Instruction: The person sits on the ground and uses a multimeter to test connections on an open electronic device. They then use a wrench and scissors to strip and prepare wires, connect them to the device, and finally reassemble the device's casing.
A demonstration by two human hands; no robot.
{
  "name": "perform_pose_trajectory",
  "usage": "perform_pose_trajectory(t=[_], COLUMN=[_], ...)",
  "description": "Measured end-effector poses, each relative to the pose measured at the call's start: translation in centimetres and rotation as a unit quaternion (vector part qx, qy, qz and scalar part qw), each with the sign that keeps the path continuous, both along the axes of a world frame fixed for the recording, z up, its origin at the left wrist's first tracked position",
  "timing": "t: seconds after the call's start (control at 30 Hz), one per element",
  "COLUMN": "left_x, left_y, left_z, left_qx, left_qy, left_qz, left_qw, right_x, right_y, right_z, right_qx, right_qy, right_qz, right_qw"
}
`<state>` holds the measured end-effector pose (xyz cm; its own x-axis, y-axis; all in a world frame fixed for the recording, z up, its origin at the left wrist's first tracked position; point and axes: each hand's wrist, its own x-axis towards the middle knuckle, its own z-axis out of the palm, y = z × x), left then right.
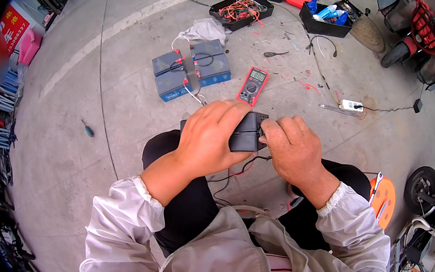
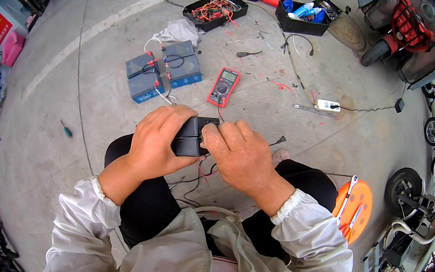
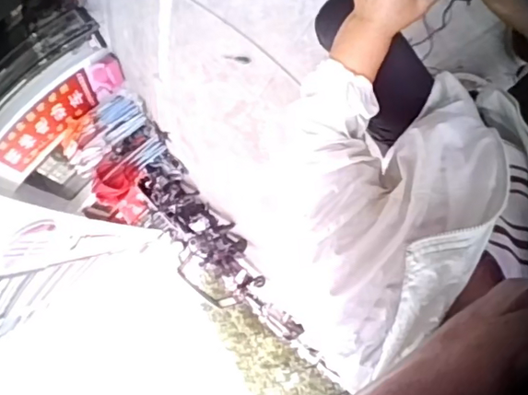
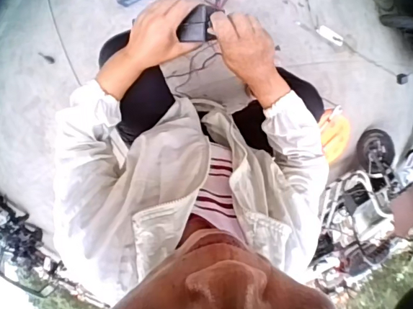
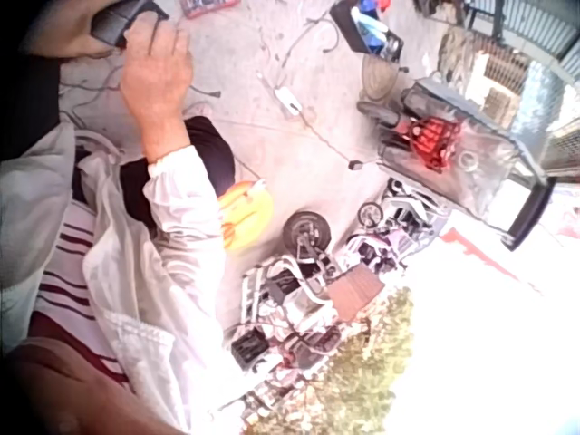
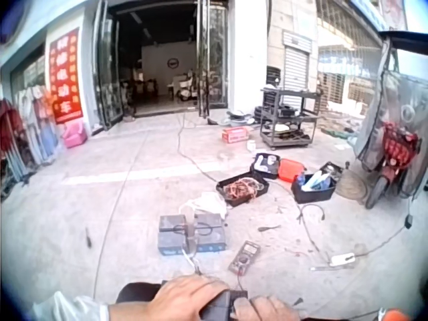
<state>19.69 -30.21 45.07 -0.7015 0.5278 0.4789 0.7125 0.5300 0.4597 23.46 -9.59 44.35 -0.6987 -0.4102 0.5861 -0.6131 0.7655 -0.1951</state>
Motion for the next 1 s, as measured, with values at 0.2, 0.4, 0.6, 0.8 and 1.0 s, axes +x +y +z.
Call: perform_pose_trajectory(t=[0.2,0.4,0.6,0.8,1.0], left_x=[0.2,0.1,0.1,-0.2,-0.3], left_y=[-0.6,-0.7,-0.9,-1.1,-1.1], left_z=[0.1,-0.1,0.1,-0.1,-0.3], left_qx=[-0.012,0.009,0.016,0.034,0.054], left_qy=[-0.046,-0.024,-0.029,-0.029,-0.005], left_qz=[-0.017,-0.010,-0.009,-0.007,0.002], left_qw=[0.999,1.000,0.999,0.999,0.998], right_x=[-0.2,-0.3,-0.2,-0.7,-0.4], right_y=[-0.4,-0.9,-1.1,-0.8,-0.9], right_z=[-0.5,-0.5,0.3,0.4,0.5], right_qx=[0.015,-0.020,0.011,-0.028,-0.118], right_qy=[0.007,-0.018,-0.011,-0.013,-0.069], right_qz=[-0.005,0.001,-0.001,0.040,0.054], right_qw=[1.000,1.000,1.000,0.999,0.989])
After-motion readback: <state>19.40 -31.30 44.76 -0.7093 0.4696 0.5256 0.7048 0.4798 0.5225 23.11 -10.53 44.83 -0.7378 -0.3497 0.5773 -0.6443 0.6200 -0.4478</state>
